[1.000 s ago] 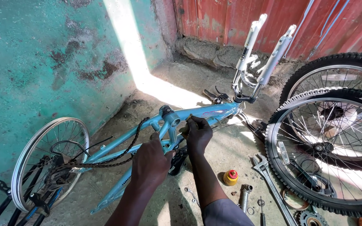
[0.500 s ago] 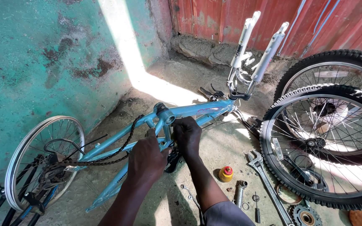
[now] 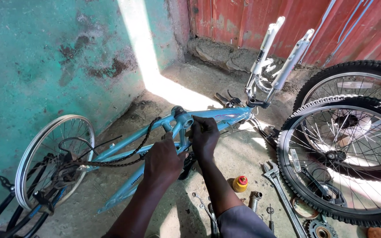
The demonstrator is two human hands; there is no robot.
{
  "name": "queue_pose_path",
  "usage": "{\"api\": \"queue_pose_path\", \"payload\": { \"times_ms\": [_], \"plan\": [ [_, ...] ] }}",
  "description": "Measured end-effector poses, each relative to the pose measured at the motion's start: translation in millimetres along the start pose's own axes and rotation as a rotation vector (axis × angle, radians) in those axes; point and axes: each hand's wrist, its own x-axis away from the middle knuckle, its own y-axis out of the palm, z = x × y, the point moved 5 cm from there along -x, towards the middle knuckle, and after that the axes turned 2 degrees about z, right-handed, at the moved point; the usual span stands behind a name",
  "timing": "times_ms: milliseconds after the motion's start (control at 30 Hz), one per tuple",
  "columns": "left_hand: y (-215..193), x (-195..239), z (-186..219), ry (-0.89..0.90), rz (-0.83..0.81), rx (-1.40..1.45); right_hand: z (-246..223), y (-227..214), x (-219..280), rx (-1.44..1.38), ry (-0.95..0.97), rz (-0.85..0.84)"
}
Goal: The person cleans the bottom bracket area of a light blue bicycle frame using a yellow cloth. They wipe the frame and the removed bottom bracket shell, then use a small tool to clean the interior of the shell before wiping it again.
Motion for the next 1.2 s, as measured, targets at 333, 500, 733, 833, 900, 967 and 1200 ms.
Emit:
{"api": "queue_pose_path", "payload": {
  "times_ms": [333,500,733,833,900,967,1200],
  "plan": [
    [-23,5,-18,-0.024,0.027,0.213,-5,-23,41,0.196,-0.077,-0.169],
    [-28,8,-24,-0.027,0.028,0.269,-47,-5,45,0.412,-0.19,-0.503],
    [-57,23,-16,-0.034,-0.002,0.43,-29,16,13,0.594,-0.177,-0.781],
    [-53,17,-21,-0.031,0.003,0.43,-35,25,22,0.632,-0.178,-0.855],
    [-49,15,-23,-0.002,0.009,0.398,-40,28,29,0.524,-0.083,-0.811],
    [-69,25,-14,-0.017,0.013,0.428,-37,30,26,0.505,-0.031,-0.799],
    [-71,23,-13,0.001,0.033,0.45,-39,34,23,0.453,0.097,-0.709]
  ]
}}
